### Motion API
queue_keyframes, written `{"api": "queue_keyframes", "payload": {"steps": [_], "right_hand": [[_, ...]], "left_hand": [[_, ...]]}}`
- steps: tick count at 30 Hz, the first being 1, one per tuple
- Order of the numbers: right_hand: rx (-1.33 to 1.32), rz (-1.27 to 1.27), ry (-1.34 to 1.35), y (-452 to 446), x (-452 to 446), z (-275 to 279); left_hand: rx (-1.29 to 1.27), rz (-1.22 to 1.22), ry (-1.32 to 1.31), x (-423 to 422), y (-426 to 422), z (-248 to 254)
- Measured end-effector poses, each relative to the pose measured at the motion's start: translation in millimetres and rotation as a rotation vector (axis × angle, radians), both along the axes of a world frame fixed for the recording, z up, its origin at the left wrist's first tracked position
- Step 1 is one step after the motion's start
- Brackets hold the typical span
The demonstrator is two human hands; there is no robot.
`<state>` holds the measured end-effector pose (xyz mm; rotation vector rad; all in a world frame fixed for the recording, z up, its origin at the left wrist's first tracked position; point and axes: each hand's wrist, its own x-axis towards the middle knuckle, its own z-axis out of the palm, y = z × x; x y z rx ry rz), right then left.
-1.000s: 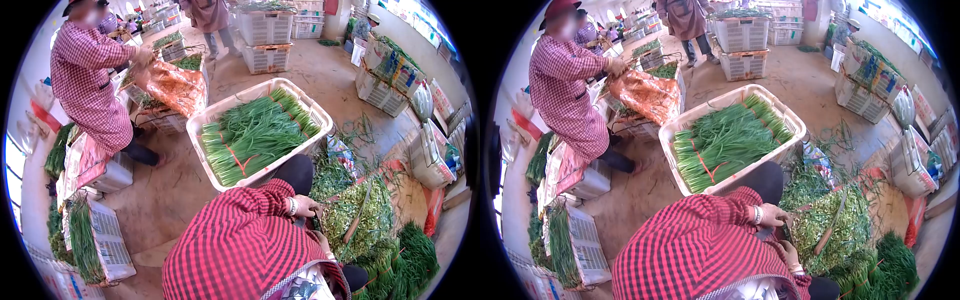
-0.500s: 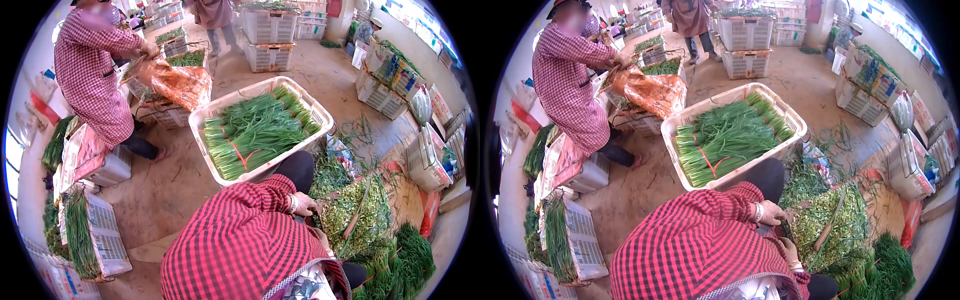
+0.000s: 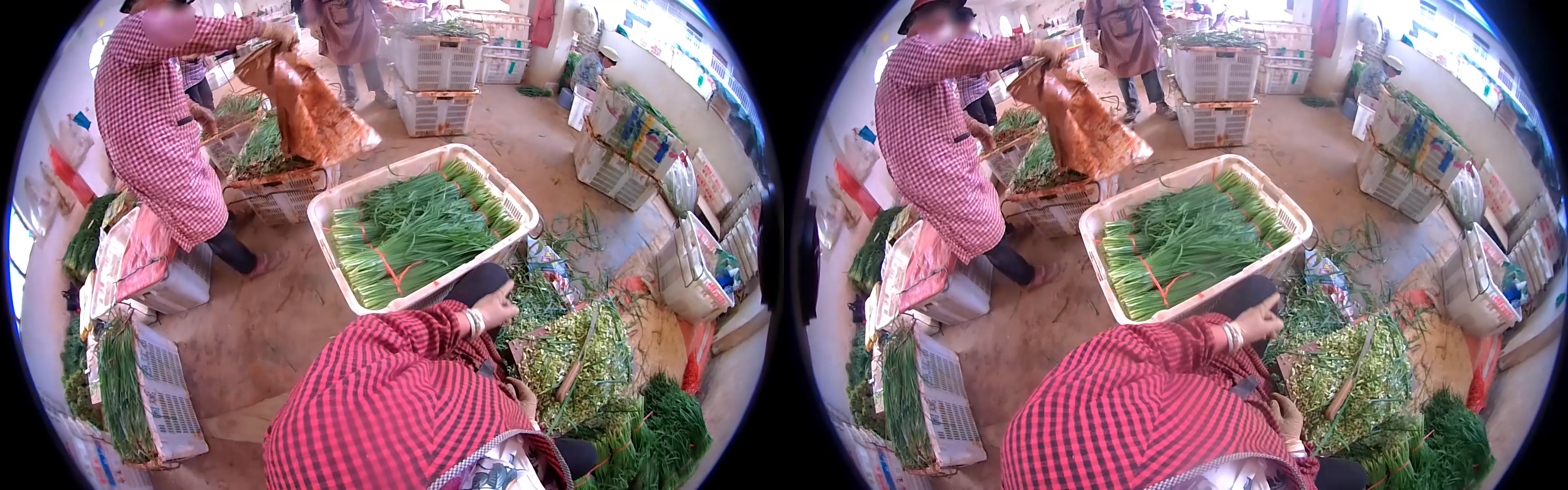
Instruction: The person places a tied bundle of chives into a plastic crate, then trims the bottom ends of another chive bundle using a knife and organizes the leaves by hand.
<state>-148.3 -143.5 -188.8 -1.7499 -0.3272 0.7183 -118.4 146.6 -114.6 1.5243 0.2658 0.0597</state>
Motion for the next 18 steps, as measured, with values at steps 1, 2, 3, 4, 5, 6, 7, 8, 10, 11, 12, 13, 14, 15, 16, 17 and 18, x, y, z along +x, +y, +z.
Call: {"api": "queue_keyframes", "payload": {"steps": [1,2,3,4,5,6,7,8,10,11,12,13,14,15,16,17,18], "right_hand": [[-0.001,0.010,-0.003,2.4,-0.1,1.2],[0.044,-0.012,-0.001,6.2,-6.0,7.6],[0.089,-0.037,0.001,8.5,-9.7,12.0],[0.081,-0.023,0.038,12.1,-10.1,17.8],[0.080,-0.018,0.036,13.0,-11.8,24.8],[0.104,0.035,0.127,13.2,-12.3,32.8],[0.125,0.089,0.218,15.7,-14.5,42.9],[0.031,0.121,0.247,16.6,-11.3,42.7],[0.019,0.095,0.332,14.4,-6.9,38.8],[0.008,0.067,0.423,11.2,-4.9,32.2],[0.016,0.149,0.249,4.4,-5.1,15.0],[0.032,0.152,0.224,2.6,-6.1,13.0],[0.043,0.151,0.210,2.8,-6.8,12.9],[0.055,0.143,0.204,6.2,-10.0,23.5],[0.060,0.136,0.207,8.1,-10.3,28.4],[0.062,0.126,0.209,6.8,-10.6,28.3],[0.058,0.117,0.215,7.7,-9.4,25.9]], "left_hand": [[-0.078,0.067,-0.026,1.4,12.1,13.4],[-0.085,0.083,0.003,-3.4,20.5,35.7],[-0.054,0.094,0.007,-5.7,26.6,43.0],[-0.096,0.073,-0.010,-6.2,27.3,39.5],[-0.136,0.052,-0.029,-5.7,28.4,36.3],[-0.160,0.017,0.005,-7.7,26.9,32.5],[-0.185,-0.019,0.041,-11.8,21.0,24.9],[-0.208,-0.044,0.043,-13.3,15.7,12.9],[-0.082,-0.075,0.037,-11.2,9.9,-7.2],[-0.037,-0.054,-0.026,-15.4,6.9,2.9],[-0.098,-0.039,0.041,-17.5,6.6,14.7],[-0.157,-0.021,0.106,-25.9,10.9,54.5],[-0.267,-0.051,0.079,-24.5,16.4,68.4],[-0.242,-0.025,-0.030,-16.3,20.8,70.2],[-0.133,0.017,-0.162,-9.4,29.3,79.3],[-0.131,0.023,-0.304,1.3,46.8,89.4],[-0.144,0.106,-0.384,11.0,66.2,101.6]]}}
